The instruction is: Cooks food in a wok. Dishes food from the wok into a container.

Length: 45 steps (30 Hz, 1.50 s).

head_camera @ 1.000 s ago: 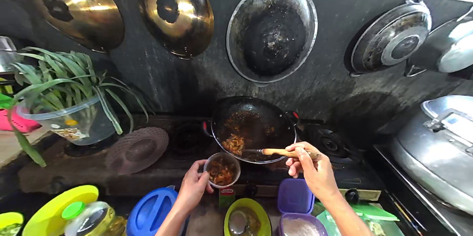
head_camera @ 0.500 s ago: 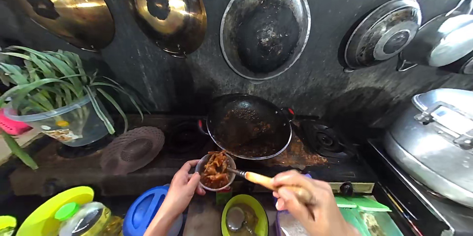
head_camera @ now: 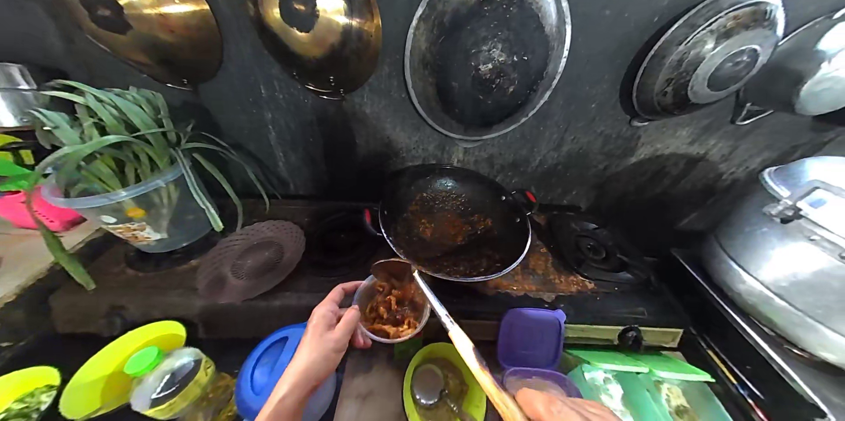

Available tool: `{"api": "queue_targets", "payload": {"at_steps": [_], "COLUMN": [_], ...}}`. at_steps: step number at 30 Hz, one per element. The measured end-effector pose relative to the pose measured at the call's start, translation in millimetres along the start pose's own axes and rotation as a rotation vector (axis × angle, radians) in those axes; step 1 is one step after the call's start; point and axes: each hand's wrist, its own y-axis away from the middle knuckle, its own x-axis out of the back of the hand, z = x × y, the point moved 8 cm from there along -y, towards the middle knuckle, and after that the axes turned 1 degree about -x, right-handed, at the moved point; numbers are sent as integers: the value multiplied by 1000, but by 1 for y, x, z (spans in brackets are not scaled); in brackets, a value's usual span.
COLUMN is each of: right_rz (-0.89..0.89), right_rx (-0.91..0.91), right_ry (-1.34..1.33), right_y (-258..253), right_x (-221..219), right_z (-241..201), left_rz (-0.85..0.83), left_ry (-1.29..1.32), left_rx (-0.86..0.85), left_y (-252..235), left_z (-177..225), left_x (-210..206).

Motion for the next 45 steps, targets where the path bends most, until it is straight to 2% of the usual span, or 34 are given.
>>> {"api": "queue_targets", "payload": {"at_steps": [3,6,9,11,13,15,18,21,24,27,29,32,39,42,45], "right_rz": [141,344,637,721,678,590,434,305,340,441,511,559,519,384,172], "right_rx": [-48,-226,-414,-569,-668,-681,-599,-545,-602,-695,-755,-792,-593,-453,-282], "right_ry": [-20,-174,-350,-360,-313,-193,86,191,49,-264,-417,-490,-419,-305,-169], "right_y": [8,20,16,8,-4,-17,-36,-47,-42,-33,-30,-31,-32,-25,-16], "right_x": [9,23,42,50,48,37,15,-12,-31,-34,-24,4,61,56,35], "right_z": [5,25,68,111,156,194,236,251,242,224,212,192,123,93,56], "left_rz": [2,-2,1,13,33,50,75,97,81,55,43,28,4,-2,-4], "left_ry": [57,80,86,87,82,64,21,17,27,32,32,35,59,73,87], "left_rx": [-13,-37,-51,-56,-59,-53,-31,-4,21,34,39,49,59,49,48], "left_y": [-2,-3,-4,-3,-2,-1,0,-3,-11,-16,-20,-23,-22,-17,-10], "left_z": [-2,-3,-5,-7,-10,-13,-21,-36,-49,-54,-53,-51,-42,-40,-38], "left_x": [-6,-11,-12,-10,-6,-2,1,0,-6,-11,-13,-16,-27,-30,-31]}}
